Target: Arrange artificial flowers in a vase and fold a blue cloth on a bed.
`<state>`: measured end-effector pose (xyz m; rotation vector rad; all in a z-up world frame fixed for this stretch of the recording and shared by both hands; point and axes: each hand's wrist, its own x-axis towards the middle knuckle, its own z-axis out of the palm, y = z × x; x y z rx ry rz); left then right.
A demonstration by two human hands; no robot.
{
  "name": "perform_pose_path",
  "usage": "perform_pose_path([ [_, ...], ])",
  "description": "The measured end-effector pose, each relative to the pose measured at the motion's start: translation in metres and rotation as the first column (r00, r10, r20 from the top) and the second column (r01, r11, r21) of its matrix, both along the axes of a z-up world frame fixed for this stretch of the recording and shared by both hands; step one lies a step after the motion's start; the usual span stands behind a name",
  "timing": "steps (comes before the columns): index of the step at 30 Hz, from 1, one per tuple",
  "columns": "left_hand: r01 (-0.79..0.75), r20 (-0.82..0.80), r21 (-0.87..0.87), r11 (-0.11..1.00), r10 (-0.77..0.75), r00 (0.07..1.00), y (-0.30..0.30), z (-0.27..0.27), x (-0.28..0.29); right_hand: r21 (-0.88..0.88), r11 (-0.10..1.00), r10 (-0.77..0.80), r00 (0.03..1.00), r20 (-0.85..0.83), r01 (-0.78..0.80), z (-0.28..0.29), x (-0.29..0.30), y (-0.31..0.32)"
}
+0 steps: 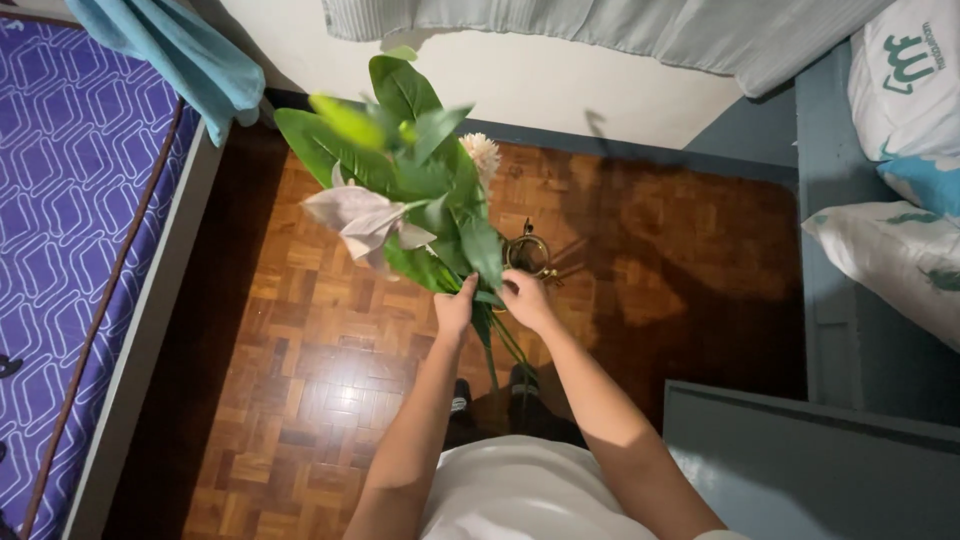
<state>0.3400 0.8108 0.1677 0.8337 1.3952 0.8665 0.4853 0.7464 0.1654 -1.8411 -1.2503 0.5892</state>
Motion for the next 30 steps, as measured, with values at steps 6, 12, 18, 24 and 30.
perform_pose_path([
  [6,0.219,-0.085,0.181,0.959,-0.206,0.975,-0.006,-0.018,-0.012,-0.012,0.995,-0.102,0.987,-0.126,0.101,0.013,-0.045,-0.007],
  [12,0.241,0.345,-0.263,0.934,-0.142,0.928,-0.005,-0.12,-0.011,-0.094,0.969,-0.236,0.967,-0.092,0.227,0.051,-0.055,-0.009],
  [18,0.627,-0.486,-0.163,0.762,-0.615,0.621,-0.016,-0.118,-0.042,-0.153,0.966,-0.212,0.977,-0.008,0.208,0.001,-0.059,-0.021],
  [24,0.589,-0.927,0.088,0.804,-0.15,0.343,-0.021,-0.165,-0.081,-0.184,0.983,-0.041,0.996,-0.082,0.025,-0.039,-0.04,-0.052],
  [30,-0.254,-0.545,-0.172,0.952,0.123,0.83,-0.03,-0.075,-0.08,-0.096,0.989,0.086,0.972,-0.217,-0.109,-0.018,-0.002,-0.099],
])
